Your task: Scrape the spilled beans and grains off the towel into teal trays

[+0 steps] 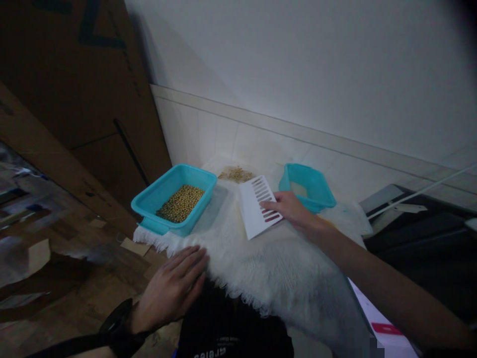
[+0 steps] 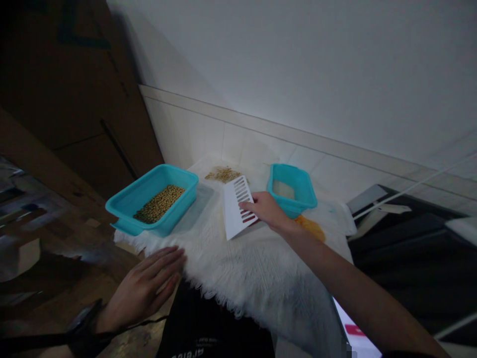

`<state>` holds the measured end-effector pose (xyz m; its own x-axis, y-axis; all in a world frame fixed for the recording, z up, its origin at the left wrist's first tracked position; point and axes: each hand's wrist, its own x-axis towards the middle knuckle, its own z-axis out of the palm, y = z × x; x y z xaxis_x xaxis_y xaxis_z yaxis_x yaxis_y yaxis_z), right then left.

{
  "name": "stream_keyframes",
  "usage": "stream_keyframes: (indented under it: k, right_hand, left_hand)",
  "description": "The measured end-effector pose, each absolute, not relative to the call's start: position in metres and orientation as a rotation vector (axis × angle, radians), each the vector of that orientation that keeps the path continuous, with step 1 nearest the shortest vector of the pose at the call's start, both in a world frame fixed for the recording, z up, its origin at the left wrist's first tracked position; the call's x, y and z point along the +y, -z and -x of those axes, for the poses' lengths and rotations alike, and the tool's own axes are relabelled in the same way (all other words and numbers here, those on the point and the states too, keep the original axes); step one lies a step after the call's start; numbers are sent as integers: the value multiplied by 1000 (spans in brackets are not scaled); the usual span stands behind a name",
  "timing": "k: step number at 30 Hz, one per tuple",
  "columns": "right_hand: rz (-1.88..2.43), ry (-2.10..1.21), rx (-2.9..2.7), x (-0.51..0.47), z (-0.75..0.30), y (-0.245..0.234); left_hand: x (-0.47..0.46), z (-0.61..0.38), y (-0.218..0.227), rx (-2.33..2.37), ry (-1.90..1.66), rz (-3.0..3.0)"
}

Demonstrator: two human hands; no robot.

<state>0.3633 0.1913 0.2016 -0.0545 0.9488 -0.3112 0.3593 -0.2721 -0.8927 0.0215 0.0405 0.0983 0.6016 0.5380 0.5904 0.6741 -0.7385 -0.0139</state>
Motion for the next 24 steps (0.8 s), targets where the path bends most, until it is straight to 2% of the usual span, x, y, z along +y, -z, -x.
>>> stream_keyframes:
  k: [3,7,13,18,24]
  right_hand:
    - [1630,-1121,-1674,208,-375,-234]
    - [1675,-549,-2169,229,-367,-259]
    - [1816,79,-2630,232,-333,-230]
    - [1804,207,-2814,218,-328,-200]
    - [1724,188,-2905,197,-335,-194]
  left_hand:
    - [51,-36,-119,-987,880,2677]
    - [70,-71,-130,-817,827,2886]
    - [82,-100,-105,-743,602,3014]
    - [75,-97,-91,-743,561,2945]
    - [73,-98,-93,-734,561,2866]
